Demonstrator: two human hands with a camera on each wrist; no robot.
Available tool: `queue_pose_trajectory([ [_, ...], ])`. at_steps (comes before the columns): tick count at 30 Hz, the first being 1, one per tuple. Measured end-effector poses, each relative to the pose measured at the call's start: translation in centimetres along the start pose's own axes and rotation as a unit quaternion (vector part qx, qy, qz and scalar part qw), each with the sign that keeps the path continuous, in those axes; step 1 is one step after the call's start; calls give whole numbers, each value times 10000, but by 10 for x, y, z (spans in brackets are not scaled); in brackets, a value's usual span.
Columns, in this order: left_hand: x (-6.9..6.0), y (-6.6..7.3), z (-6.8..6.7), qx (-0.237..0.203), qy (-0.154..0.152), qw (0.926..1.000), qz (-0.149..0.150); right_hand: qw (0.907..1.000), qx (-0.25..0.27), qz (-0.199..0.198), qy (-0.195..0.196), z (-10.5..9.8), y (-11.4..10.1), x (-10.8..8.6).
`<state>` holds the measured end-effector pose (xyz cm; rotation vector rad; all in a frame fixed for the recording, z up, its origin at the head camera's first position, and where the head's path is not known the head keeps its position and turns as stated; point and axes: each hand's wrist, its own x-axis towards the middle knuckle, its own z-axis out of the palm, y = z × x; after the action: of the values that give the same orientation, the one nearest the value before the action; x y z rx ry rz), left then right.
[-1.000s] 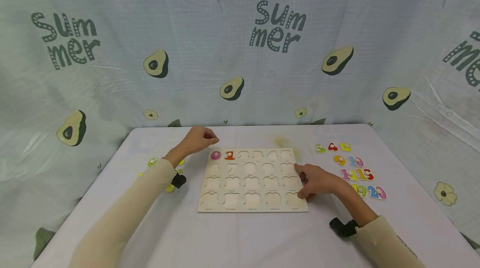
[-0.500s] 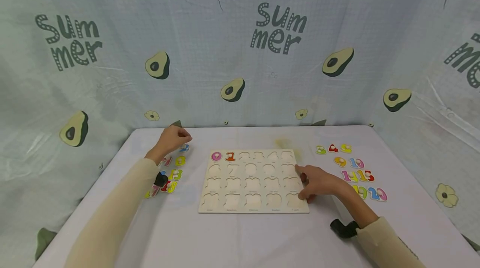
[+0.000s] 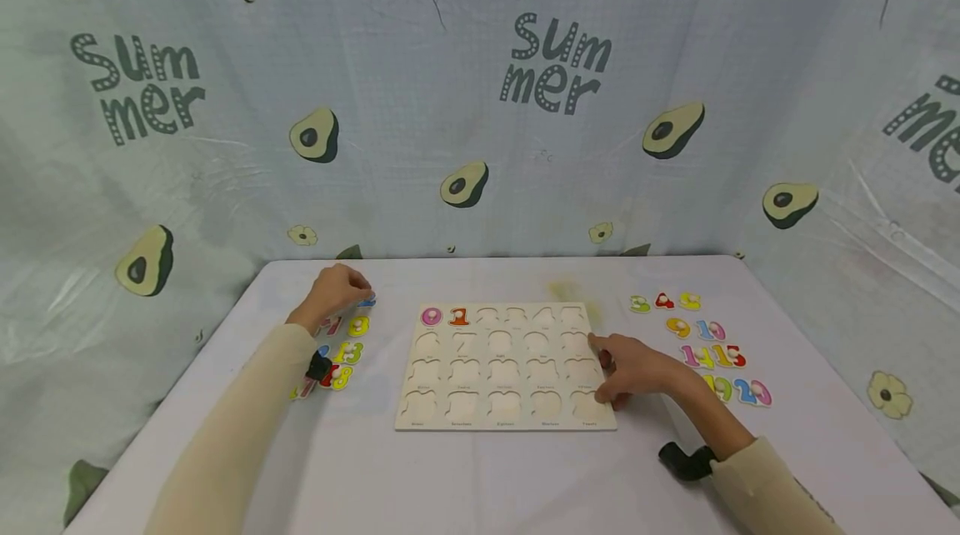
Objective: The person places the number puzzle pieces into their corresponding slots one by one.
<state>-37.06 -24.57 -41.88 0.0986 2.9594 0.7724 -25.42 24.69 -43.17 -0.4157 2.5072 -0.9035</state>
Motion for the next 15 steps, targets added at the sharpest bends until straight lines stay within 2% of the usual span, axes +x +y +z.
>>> queue_pose_trajectory([
  [4, 1, -4, 1, 31, -137, 9999, 32, 10000, -16, 30, 10, 0, -1, 0],
  [9, 4, -9, 4, 90, -89, 9999, 22, 10000, -10, 5, 7, 0, -2, 1],
  [15, 5, -7, 7, 109, -73, 9999, -10, 10000, -1, -30, -6, 1, 0, 1],
])
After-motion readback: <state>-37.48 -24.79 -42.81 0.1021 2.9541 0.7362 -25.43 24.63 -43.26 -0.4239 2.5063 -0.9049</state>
